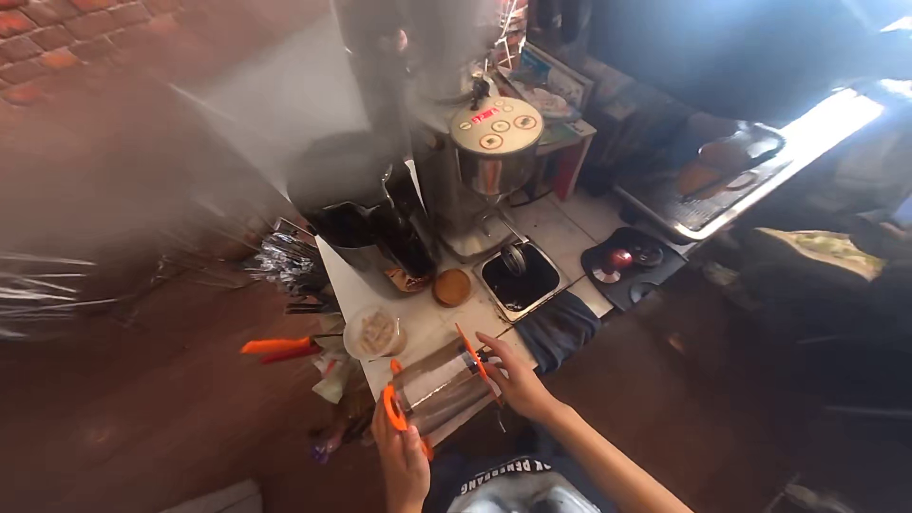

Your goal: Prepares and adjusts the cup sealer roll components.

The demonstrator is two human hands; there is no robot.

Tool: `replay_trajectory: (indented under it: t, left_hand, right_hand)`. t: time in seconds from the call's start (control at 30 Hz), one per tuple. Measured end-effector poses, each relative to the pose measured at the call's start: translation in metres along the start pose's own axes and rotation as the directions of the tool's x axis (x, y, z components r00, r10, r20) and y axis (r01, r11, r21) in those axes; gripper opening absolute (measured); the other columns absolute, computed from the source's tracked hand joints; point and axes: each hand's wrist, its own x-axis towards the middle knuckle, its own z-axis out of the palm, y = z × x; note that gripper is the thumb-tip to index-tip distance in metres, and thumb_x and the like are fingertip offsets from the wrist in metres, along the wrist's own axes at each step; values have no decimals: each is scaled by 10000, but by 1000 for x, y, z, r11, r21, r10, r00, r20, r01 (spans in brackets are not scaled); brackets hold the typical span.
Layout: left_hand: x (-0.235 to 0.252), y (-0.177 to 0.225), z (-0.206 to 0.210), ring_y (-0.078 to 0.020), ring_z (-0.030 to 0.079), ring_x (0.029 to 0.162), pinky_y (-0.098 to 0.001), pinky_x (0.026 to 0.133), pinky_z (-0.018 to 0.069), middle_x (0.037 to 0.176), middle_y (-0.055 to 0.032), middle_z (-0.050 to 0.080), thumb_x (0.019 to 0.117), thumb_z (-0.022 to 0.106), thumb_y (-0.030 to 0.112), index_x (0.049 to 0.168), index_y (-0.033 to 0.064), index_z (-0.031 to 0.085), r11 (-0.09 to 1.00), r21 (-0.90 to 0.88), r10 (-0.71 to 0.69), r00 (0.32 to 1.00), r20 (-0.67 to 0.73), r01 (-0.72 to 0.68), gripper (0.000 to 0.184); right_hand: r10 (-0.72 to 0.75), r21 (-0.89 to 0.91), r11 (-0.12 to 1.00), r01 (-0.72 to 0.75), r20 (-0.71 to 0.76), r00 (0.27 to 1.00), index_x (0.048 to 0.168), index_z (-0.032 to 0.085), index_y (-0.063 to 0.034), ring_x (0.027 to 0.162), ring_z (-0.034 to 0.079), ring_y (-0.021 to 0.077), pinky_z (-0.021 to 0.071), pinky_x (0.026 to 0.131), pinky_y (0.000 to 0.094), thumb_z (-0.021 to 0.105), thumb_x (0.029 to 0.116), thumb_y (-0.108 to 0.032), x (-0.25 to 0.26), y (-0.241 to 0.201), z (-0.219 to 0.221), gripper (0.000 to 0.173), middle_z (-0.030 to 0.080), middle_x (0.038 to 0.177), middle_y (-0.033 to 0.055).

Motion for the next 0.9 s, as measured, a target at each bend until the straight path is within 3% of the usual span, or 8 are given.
replay_trajectory:
  t: [0.13, 0.23, 0.33, 0.43, 0.6, 0.7, 0.83, 0.9]
  left_hand:
    - [2, -1, -1, -299, 413, 1421, -394, 1211, 283, 1449, -348, 453, 1041, 259, 597, 1372, -168, 450, 1000, 3, 0, 1000, -1, 0, 855]
    - [1, 2, -3, -307, 410, 1419, -397, 1205, 295, 1456, -366, 430, 1027, 287, 590, 1395, -184, 410, 999, -9, -41, 999, 15, 41, 866]
    - [3, 6, -5, -342, 373, 1442, -442, 1215, 262, 1476, -360, 413, 1004, 308, 617, 1399, -167, 428, 998, 9, -69, 998, 12, 69, 885]
    - [3, 12, -11, -418, 365, 1437, -517, 1193, 292, 1515, -372, 367, 976, 394, 636, 1422, -151, 419, 991, 51, -125, 992, 21, 124, 905]
    - [3, 23, -14, -357, 416, 1400, -450, 1159, 361, 1508, -332, 394, 955, 501, 527, 1471, -127, 373, 950, -35, -308, 950, 57, 310, 842]
    - [1, 20, -13, -295, 455, 1364, -404, 1115, 419, 1494, -305, 411, 964, 479, 487, 1472, -112, 374, 932, -133, -332, 941, 58, 337, 792]
    - [-3, 6, -16, -239, 458, 1379, -354, 1136, 403, 1491, -290, 432, 1025, 292, 639, 1445, -146, 388, 926, -252, -279, 960, 37, 279, 895]
    - [-2, 2, -19, -223, 490, 1338, -337, 1099, 433, 1476, -288, 444, 1020, 290, 673, 1438, -151, 390, 931, -266, -252, 967, 24, 250, 929]
  right_hand:
    - [-15, -6, 1000, 15, -58, 998, 1278, 647, -27, 1054, 695, 186, 579, 952, 355, 577, 1036, -131, 16, 5, -4, 273, 692, 1188, 128]
    - [125, 4, 992, -127, -237, 963, 1317, 616, -27, 997, 711, 193, 599, 890, 370, 547, 1045, -160, 15, 6, -15, 310, 694, 1188, 128]
    - [158, -131, 973, -191, -231, 960, 1396, 561, -47, 948, 714, 211, 595, 866, 390, 603, 1026, -222, 16, 3, -25, 412, 684, 1233, 130]
    - [160, -352, 913, -205, -152, 975, 1311, 627, -83, 1040, 685, 247, 558, 950, 440, 624, 1016, -309, 19, -6, -27, 372, 685, 1200, 114]
    - [142, -585, 796, -156, -70, 987, 1257, 695, -151, 1186, 632, 284, 522, 997, 472, 619, 1008, -322, 30, -3, -23, 312, 702, 1206, 86]
    - [124, -612, 781, -124, -43, 991, 1259, 706, -177, 1198, 635, 274, 524, 992, 480, 607, 1013, -360, 38, -1, -17, 322, 708, 1217, 65]
    - [118, -641, 761, -100, -14, 993, 1310, 696, -208, 1223, 617, 288, 511, 992, 508, 605, 1014, -348, 50, -5, -12, 339, 686, 1302, 39]
    - [79, -548, 829, -109, -78, 994, 1327, 693, -180, 1250, 611, 275, 505, 1031, 493, 581, 1032, -328, 45, -6, -12, 348, 666, 1351, 42]
